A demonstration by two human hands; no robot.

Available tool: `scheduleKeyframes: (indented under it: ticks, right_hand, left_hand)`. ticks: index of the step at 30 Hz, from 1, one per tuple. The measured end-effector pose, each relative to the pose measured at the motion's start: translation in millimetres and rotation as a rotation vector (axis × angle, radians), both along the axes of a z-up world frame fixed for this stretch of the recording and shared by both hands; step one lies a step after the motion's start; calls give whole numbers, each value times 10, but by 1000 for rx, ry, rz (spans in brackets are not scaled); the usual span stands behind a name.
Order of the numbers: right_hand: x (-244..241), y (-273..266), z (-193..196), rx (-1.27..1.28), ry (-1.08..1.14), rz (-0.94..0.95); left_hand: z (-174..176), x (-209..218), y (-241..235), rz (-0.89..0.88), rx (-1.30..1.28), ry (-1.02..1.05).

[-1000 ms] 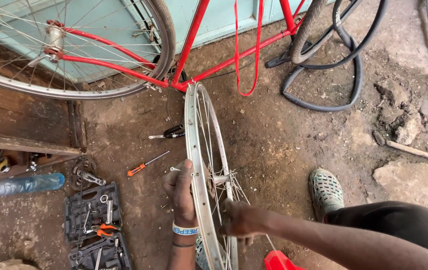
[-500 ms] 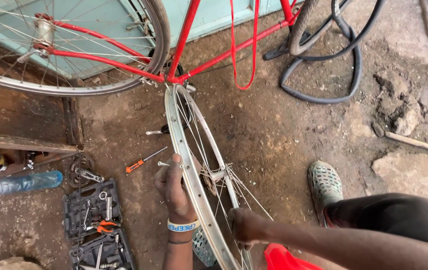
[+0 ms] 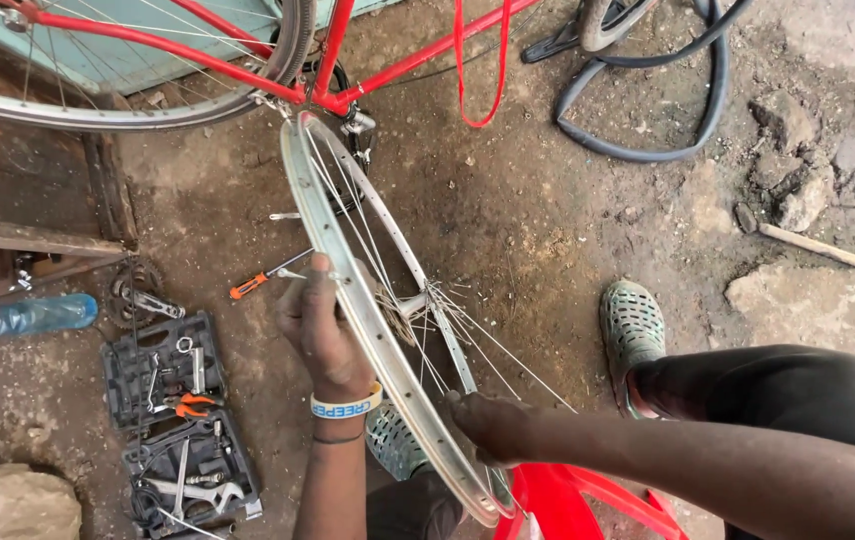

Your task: The person is sitting on the ground repairing a bicycle wheel. They are inserting and adjusting spokes into the rim and hub, using their hands to tighten and align the components.

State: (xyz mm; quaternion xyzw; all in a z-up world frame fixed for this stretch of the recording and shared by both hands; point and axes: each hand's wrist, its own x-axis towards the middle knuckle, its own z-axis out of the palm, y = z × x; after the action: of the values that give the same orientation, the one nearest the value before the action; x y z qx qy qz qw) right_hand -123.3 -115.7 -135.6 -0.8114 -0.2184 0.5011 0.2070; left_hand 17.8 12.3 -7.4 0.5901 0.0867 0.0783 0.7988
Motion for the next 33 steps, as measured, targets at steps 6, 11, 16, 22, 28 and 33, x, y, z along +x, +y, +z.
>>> scheduleKeyframes:
  ticks: [6, 11, 16, 22, 28, 33]
  right_hand:
    - [-197, -34, -268, 188, -371, -1]
    - [-179, -22, 174, 233, -23, -361]
    - [-29, -108, 609, 193, 155, -566]
    - [-138, -26, 393, 336, -308, -555]
    - [-532, 110, -521, -7, -15, -782]
    - [-871, 404, -713, 85, -225, -1026]
  left_hand:
    - [-9, 29, 50, 32, -78, -85]
    - [2, -49, -67, 69, 99, -184]
    - [85, -107, -65, -56, 121, -221]
    - [196, -145, -19, -175, 115, -155]
    - [190, -115, 119, -197, 185, -208]
    - [45, -97, 255, -214, 122, -227]
